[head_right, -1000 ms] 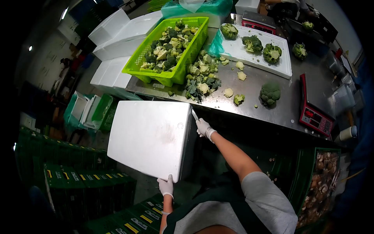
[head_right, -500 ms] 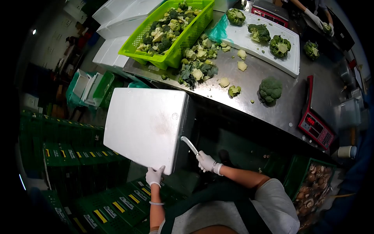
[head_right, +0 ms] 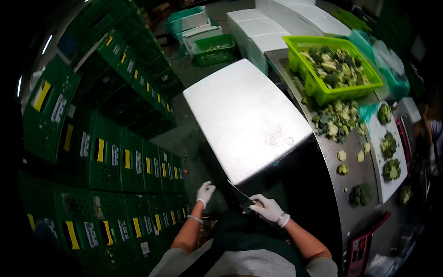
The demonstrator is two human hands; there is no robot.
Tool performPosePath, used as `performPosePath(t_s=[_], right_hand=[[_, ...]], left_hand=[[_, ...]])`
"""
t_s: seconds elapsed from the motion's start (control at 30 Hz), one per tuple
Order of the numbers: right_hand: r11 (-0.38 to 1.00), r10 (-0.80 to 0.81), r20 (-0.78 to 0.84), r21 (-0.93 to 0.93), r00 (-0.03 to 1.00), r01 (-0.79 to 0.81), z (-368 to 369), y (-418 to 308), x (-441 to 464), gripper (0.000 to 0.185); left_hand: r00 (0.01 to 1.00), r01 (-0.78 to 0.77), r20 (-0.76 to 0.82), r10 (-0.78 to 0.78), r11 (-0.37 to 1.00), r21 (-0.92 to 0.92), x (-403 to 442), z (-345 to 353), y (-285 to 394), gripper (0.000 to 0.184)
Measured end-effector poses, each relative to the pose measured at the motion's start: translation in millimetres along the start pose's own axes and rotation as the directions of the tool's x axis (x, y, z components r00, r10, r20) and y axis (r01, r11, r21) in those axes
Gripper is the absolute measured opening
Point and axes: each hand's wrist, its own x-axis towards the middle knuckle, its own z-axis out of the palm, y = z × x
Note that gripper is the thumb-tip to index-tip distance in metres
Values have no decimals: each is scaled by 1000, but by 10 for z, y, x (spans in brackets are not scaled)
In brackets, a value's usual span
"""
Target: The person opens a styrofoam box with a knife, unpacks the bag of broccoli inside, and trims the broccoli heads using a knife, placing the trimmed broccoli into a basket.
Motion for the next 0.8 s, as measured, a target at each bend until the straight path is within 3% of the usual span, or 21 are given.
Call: performPosePath(t_s=[0.07, 0.13, 0.17, 0.2, 0.27, 0.3, 0.33, 0.4, 0.43, 0.47, 0.57, 0.63, 0.67, 0.73, 0.8], right_hand=[[938, -303, -199, -236, 932, 254, 263, -182, 444, 33], [949, -302, -192, -148, 934, 277, 473, -322, 943, 34], [906, -413, -188, -183, 891, 381, 594, -292, 1259, 35], [851, -518, -181, -210, 836, 482, 701, -318, 1544, 36], [980, -73, -4, 187, 997, 72, 865, -722, 1916, 38], [966, -42, 33, 256, 999, 33, 939, -808, 2141, 38], [947, -14, 69, 322, 998, -9, 1011, -851, 2394, 37], [948, 20, -41, 317, 999, -5, 1170, -875, 2906, 37], [947, 14, -105, 320, 994, 20, 1239, -836, 3167, 32], [953, 7, -114, 301, 993, 27, 1259, -816, 3417, 24], [911, 90, -121, 411, 989, -32, 1264, -941, 3956, 21], [918, 93, -134, 396, 987, -33, 1244, -966, 4246, 20], [934, 85, -162, 357, 983, -22, 1227, -934, 4410, 19], [914, 147, -213, 404, 966, -50, 1190, -966, 4589, 20], [929, 119, -222, 370, 968, -30, 1141, -943, 4743, 23]], left_hand=[[977, 105, 181, -109, 994, 30, -150, 231, 259, 77], [967, -29, 255, 5, 995, 91, -98, 442, 258, 90], [918, -388, 210, 336, 871, 302, 280, 1114, -461, 93], [921, -314, 267, 284, 946, 79, 271, 1083, -270, 94], [906, -165, 401, 134, 985, 43, 123, 865, 152, 97], [933, -218, 303, 193, 975, 51, 143, 982, 139, 103], [912, -388, 175, 371, 919, 75, 184, 1085, 122, 107], [934, -236, 253, 251, 968, -87, 166, 1030, 282, 110], [936, -268, 143, 321, 916, -298, 96, 922, 439, 110], [944, -273, 90, 318, 905, -326, 127, 1055, 414, 111], [913, -404, -58, 403, 876, -264, 135, 1001, 492, 111], [957, -227, 83, 277, 898, -376, 132, 1092, 424, 111], [958, -224, 79, 274, 895, -385, 141, 1018, 446, 111], [944, -292, 102, 315, 936, -196, 110, 794, 575, 108], [943, -281, 104, 315, 925, -257, 154, 878, 524, 100]])
